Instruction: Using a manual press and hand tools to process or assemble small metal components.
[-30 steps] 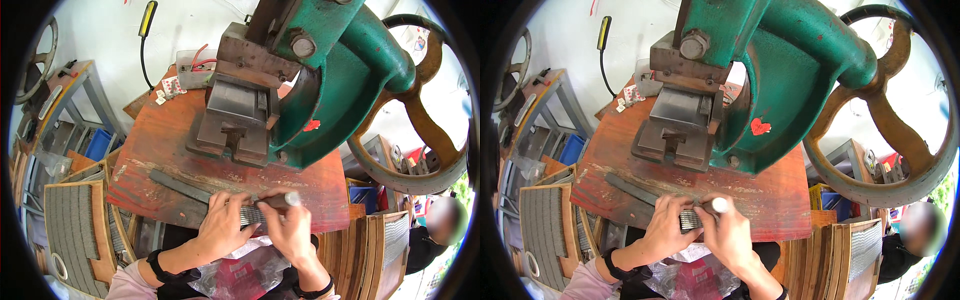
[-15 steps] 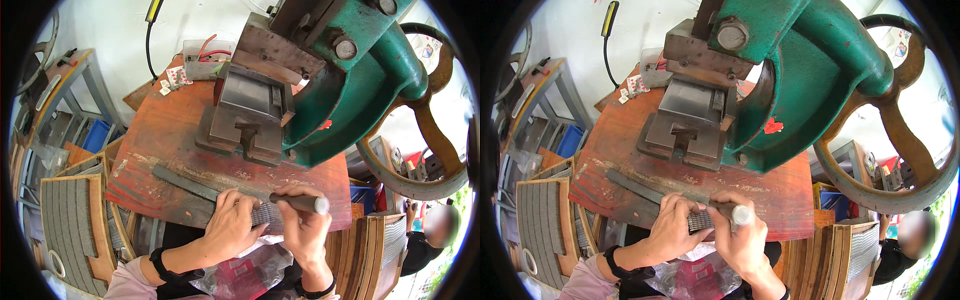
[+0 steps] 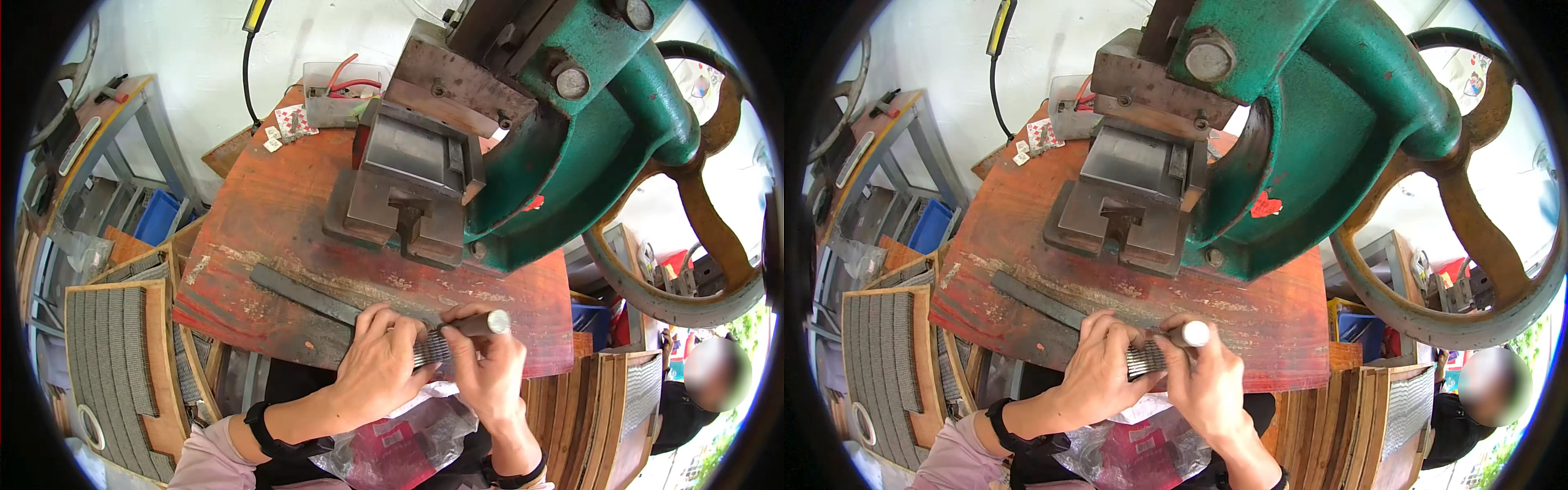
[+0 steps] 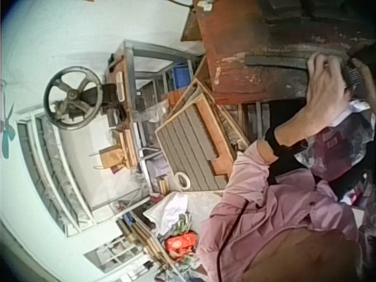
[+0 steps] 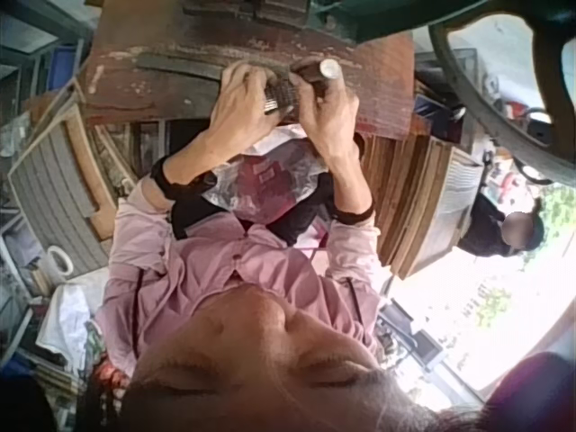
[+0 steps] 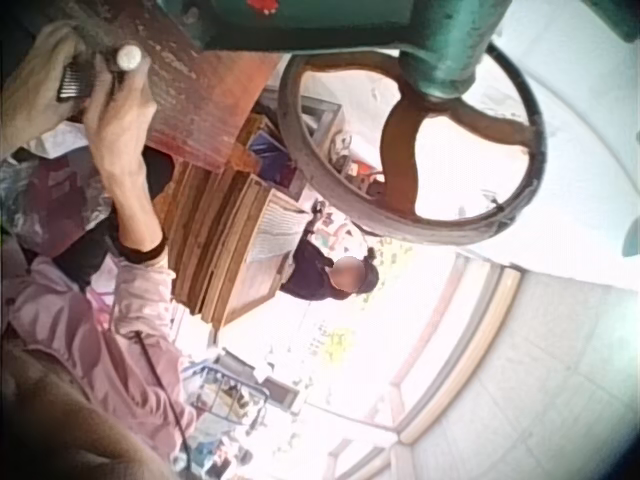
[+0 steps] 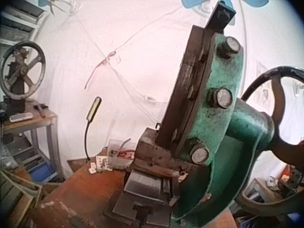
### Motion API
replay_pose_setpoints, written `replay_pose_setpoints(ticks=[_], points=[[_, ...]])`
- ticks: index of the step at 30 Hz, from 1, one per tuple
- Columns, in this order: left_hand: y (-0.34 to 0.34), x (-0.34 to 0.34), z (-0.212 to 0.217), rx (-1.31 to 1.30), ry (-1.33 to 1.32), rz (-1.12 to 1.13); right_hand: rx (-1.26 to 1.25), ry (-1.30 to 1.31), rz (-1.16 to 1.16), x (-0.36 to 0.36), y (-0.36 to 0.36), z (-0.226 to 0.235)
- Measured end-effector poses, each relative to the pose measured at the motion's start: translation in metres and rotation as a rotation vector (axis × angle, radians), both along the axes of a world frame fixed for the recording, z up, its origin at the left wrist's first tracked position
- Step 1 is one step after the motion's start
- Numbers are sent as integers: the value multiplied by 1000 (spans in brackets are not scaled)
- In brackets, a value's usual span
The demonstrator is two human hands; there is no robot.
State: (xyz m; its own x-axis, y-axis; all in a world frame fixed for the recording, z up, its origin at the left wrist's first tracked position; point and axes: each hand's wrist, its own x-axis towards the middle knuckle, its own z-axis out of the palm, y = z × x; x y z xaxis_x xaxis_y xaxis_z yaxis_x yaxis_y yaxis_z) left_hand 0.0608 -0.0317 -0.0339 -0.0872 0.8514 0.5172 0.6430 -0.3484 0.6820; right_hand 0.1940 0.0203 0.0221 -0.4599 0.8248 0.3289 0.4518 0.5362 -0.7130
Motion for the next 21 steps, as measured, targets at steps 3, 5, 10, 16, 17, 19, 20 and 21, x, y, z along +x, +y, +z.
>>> replay_pose_setpoints(ticks=[3, 5, 10, 16, 17, 19, 20, 21], points=[[0, -1, 1, -13, -1, -8, 110, 269, 14, 1, -1, 2], [0, -1, 0, -7, 11, -18, 83, 223, 53, 2, -2, 3], [0, -1, -1, 5, 10, -26, -40, 79, -9, 4, -4, 4], [1, -1, -4, -16, 23, -38, -77, 11, -6, 5, -7, 0], [1, -2, -4, -5, 24, -32, -58, 20, 0, 6, -7, 0], [1, -2, -4, 10, 30, -36, 40, 152, -32, 7, -8, 1], [1, -2, -4, 6, 27, -36, 98, 258, -32, 8, -9, 1], [1, -1, -4, 4, 32, -35, 116, 237, -31, 9, -9, 2]])
